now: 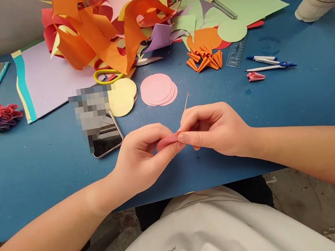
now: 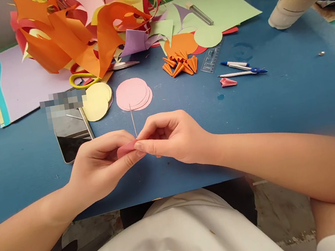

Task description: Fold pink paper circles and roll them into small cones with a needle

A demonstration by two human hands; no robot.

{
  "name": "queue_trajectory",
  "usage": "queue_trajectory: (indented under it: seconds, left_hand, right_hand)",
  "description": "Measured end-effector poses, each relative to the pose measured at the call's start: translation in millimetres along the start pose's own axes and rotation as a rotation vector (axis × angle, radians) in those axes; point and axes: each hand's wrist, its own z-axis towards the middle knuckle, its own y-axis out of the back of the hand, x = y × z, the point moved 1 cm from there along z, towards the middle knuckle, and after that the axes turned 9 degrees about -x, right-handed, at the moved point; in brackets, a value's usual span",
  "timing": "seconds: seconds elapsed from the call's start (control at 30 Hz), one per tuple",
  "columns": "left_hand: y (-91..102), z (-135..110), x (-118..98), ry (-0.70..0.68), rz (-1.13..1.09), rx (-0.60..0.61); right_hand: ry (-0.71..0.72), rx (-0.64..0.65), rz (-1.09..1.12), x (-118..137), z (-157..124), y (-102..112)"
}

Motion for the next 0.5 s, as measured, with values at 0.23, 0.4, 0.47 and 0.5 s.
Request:
queue_trajectory:
  seconds: [0.23, 0.4, 0.47, 0.5]
  left_hand:
    - [1.5, 2.8, 5.6, 0.211, -0.088, 0.068]
    - [1.3, 2.6, 5.9, 0.220, -0.057, 0.048]
    - [0.2, 2.7, 5.6, 0.168, -0.014, 0.012]
    - [-0.5, 2.9, 5.8, 0.143, 0.001, -0.005]
  right_hand:
    - [0.021, 0.026, -0.044, -0.1, 1.5, -0.7]
    - [-0.003, -0.014, -0.025, 0.4, 0.8, -0.6]
    - [0.001, -0.059, -0.040, 0.1, 0.4, 0.2]
    - [-0.003, -0.084, -0.057, -0.3, 0.3, 0.7]
